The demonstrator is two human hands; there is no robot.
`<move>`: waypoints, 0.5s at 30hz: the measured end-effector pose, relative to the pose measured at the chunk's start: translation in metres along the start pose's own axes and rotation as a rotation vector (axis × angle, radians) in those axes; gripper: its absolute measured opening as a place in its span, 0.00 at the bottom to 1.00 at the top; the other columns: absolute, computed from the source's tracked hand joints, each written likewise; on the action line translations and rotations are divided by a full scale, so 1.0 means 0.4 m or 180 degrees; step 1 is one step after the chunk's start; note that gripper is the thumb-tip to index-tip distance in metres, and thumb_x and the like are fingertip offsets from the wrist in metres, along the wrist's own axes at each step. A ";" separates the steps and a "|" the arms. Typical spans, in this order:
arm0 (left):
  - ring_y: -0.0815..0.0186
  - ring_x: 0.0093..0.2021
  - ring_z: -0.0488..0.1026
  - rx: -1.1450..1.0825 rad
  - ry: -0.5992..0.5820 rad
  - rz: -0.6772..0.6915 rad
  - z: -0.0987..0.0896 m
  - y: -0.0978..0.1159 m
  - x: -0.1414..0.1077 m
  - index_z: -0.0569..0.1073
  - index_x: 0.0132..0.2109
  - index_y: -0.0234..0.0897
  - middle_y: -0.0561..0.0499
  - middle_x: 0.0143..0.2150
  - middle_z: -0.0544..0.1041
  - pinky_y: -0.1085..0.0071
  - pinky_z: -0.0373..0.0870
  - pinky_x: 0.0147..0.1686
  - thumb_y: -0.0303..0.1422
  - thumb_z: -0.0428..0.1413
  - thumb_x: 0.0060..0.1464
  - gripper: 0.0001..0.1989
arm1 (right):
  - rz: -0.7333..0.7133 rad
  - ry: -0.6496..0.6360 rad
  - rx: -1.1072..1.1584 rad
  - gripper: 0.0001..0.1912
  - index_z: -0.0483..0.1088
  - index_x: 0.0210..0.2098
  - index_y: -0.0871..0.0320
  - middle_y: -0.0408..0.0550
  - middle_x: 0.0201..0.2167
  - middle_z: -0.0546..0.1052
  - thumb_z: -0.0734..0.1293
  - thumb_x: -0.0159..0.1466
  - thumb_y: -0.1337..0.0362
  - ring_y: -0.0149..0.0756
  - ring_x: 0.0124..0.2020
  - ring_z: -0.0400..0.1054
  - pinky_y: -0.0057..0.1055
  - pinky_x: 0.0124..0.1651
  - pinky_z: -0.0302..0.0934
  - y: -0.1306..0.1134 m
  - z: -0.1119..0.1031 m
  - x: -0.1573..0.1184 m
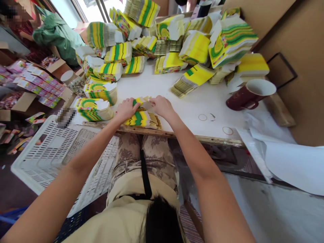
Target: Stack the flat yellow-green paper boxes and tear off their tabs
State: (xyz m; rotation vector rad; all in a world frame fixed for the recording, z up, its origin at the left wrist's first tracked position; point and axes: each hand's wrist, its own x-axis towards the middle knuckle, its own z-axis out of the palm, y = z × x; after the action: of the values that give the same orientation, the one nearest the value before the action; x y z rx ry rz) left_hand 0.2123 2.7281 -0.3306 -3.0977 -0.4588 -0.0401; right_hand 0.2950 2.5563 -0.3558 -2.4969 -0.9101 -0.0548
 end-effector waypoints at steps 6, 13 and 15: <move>0.52 0.58 0.66 0.0012 0.0062 -0.0016 0.005 0.000 0.001 0.65 0.58 0.37 0.39 0.57 0.71 0.58 0.62 0.54 0.49 0.38 0.65 0.25 | -0.0145 0.0120 -0.0257 0.14 0.77 0.44 0.57 0.56 0.46 0.72 0.60 0.66 0.65 0.45 0.48 0.64 0.34 0.42 0.58 -0.003 0.010 -0.007; 0.52 0.58 0.66 0.0033 0.0078 0.0005 0.005 -0.002 0.000 0.65 0.57 0.37 0.40 0.57 0.71 0.58 0.62 0.54 0.49 0.38 0.65 0.25 | -0.0128 0.0091 -0.0394 0.12 0.73 0.44 0.58 0.56 0.44 0.75 0.62 0.64 0.64 0.44 0.42 0.67 0.33 0.39 0.56 -0.030 0.019 0.018; 0.52 0.58 0.66 0.0027 0.0051 0.0012 0.003 -0.003 0.000 0.65 0.57 0.38 0.40 0.57 0.71 0.58 0.62 0.54 0.49 0.38 0.65 0.25 | -0.0020 0.0130 -0.0413 0.14 0.72 0.46 0.60 0.58 0.43 0.76 0.62 0.64 0.64 0.45 0.40 0.69 0.34 0.39 0.57 -0.041 0.026 0.024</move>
State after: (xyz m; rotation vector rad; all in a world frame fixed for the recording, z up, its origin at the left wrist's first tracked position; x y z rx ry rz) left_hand 0.2120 2.7292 -0.3318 -3.0875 -0.4514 -0.0630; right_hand 0.2912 2.5776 -0.3563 -2.6020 -0.9245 -0.1714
